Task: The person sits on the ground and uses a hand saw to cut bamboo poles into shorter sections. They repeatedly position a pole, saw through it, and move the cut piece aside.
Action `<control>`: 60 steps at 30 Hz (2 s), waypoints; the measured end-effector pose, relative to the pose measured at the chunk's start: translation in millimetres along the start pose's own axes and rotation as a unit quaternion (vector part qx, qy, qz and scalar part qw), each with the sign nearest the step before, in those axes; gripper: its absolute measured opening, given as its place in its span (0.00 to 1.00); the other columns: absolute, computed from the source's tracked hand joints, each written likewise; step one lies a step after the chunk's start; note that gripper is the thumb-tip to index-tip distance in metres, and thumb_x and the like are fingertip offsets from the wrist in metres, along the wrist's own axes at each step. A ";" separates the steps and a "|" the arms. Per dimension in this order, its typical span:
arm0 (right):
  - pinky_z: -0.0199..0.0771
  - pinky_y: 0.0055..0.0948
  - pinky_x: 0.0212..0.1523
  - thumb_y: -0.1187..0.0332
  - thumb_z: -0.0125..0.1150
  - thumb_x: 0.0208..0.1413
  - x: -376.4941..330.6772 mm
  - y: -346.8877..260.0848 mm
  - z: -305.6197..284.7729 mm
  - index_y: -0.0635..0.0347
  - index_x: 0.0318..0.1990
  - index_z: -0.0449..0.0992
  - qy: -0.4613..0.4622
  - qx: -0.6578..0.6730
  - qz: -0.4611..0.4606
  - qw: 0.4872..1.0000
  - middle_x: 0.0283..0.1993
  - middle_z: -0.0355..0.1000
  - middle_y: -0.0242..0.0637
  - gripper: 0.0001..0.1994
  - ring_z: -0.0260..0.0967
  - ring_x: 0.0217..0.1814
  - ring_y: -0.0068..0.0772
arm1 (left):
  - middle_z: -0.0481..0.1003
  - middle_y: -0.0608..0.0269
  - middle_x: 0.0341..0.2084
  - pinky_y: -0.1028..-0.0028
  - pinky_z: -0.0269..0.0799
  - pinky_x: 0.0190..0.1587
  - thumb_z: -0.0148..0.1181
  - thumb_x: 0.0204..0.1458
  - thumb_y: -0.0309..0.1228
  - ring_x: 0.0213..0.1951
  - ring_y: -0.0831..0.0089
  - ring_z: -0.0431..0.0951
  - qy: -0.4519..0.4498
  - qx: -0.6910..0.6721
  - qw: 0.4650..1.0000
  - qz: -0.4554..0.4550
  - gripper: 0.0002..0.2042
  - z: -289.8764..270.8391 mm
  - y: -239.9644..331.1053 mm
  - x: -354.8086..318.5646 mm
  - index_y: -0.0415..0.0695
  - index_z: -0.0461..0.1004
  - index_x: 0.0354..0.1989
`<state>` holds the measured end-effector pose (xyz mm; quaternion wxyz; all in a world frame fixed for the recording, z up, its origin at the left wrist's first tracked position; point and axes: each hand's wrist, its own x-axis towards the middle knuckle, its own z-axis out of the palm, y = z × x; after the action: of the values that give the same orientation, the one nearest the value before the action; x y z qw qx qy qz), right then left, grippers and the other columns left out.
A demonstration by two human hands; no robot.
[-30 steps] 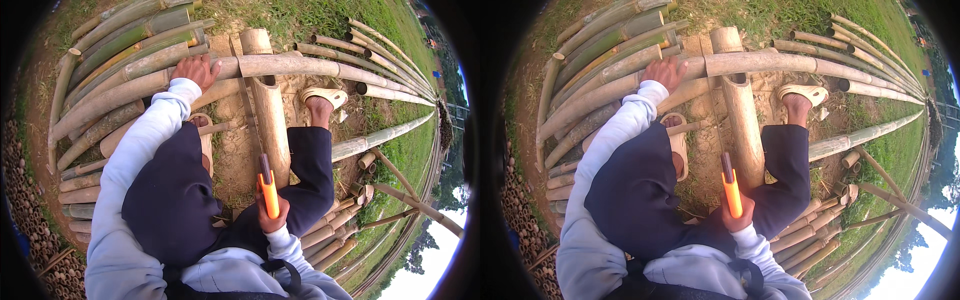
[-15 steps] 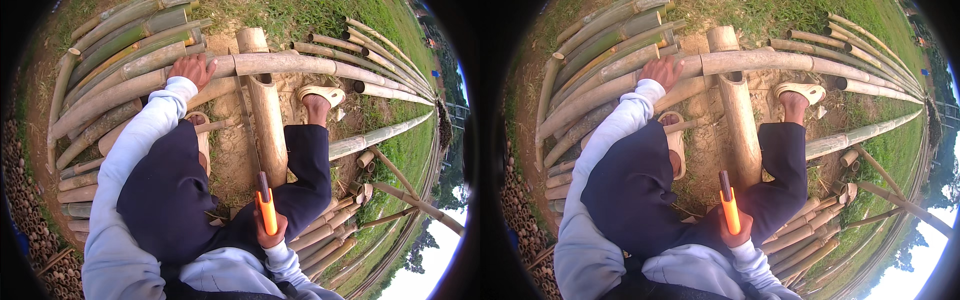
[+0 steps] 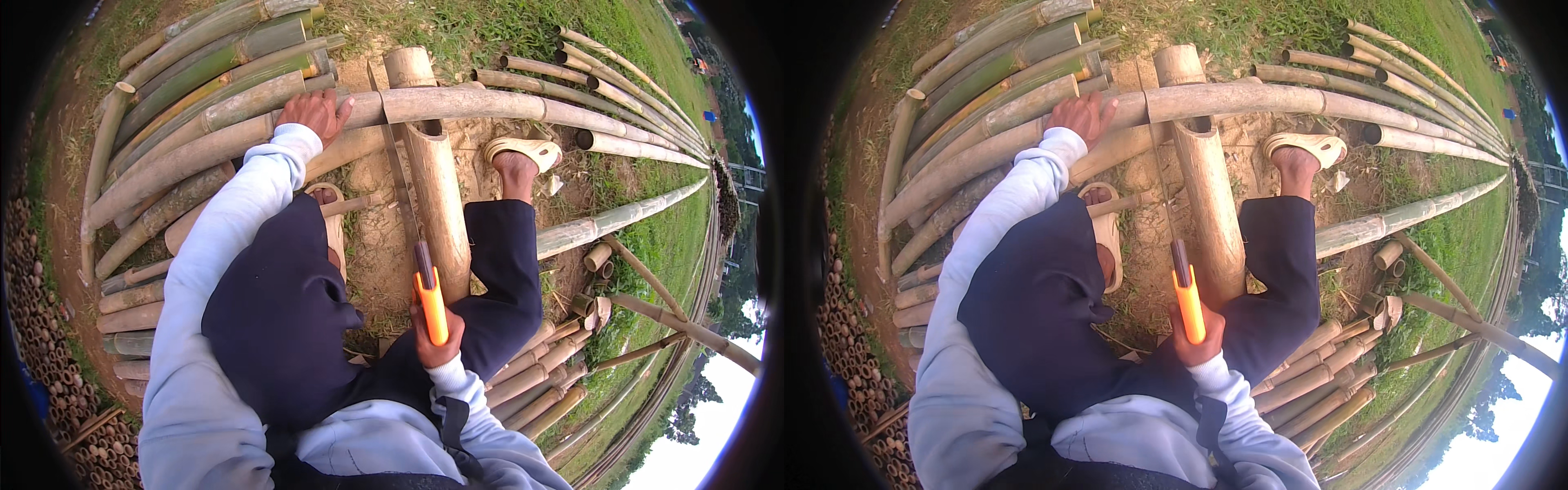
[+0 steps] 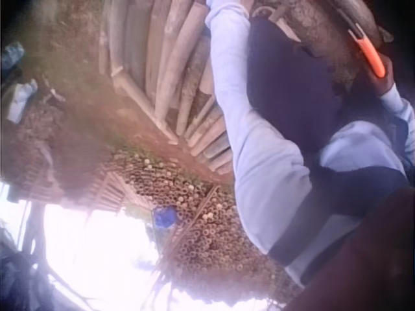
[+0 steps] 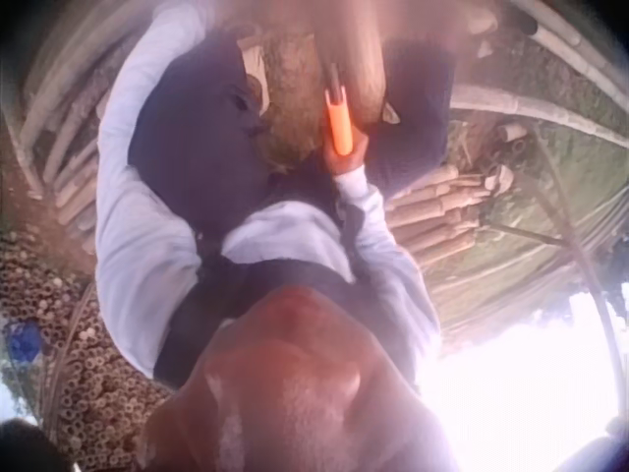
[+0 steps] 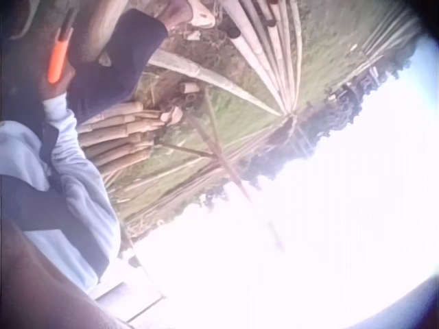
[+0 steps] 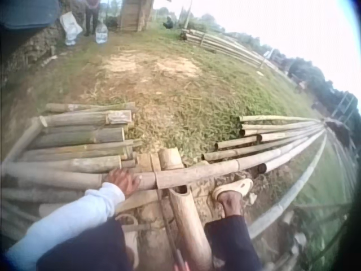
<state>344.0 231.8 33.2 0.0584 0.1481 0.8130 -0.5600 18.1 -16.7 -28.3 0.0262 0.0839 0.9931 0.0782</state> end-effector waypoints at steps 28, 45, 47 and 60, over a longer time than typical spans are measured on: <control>0.68 0.35 0.26 0.70 0.68 0.59 166.6 -17.4 64.2 0.69 0.28 0.75 0.044 0.036 -0.133 0.990 0.19 0.69 0.45 0.12 0.68 0.20 0.32 | 0.82 0.43 0.37 0.50 0.76 0.47 0.47 0.69 0.51 0.40 0.43 0.81 0.071 0.002 0.996 0.052 0.23 9.9 1.4 4.4 0.41 0.75 0.41; 0.66 0.34 0.25 0.70 0.68 0.60 141.3 -12.2 52.8 0.68 0.28 0.75 0.040 0.032 -0.101 0.994 0.18 0.67 0.41 0.12 0.63 0.19 0.28 | 0.81 0.44 0.41 0.52 0.75 0.51 0.45 0.69 0.50 0.44 0.44 0.81 0.032 -0.009 0.999 0.026 0.24 3.6 4.6 2.4 0.39 0.76 0.44; 0.67 0.33 0.26 0.71 0.68 0.60 93.2 -0.6 37.0 0.68 0.32 0.77 0.025 0.041 -0.069 0.996 0.20 0.69 0.41 0.09 0.64 0.20 0.27 | 0.81 0.43 0.42 0.52 0.75 0.52 0.46 0.68 0.52 0.44 0.43 0.81 0.030 -0.004 0.999 0.028 0.25 1.3 -3.6 6.0 0.39 0.75 0.46; 0.68 0.38 0.27 0.70 0.68 0.59 164.8 -20.9 58.2 0.69 0.28 0.75 0.045 0.032 -0.114 0.992 0.19 0.68 0.47 0.12 0.66 0.19 0.37 | 0.80 0.45 0.45 0.53 0.75 0.54 0.73 0.45 0.54 0.49 0.47 0.80 -0.016 0.034 0.994 0.102 0.35 2.1 -10.6 0.8 0.42 0.68 0.52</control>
<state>177.0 199.9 -12.4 -0.0469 0.0813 0.8084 -0.5812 15.8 -26.5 -32.2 0.0309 0.1868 0.9808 0.0457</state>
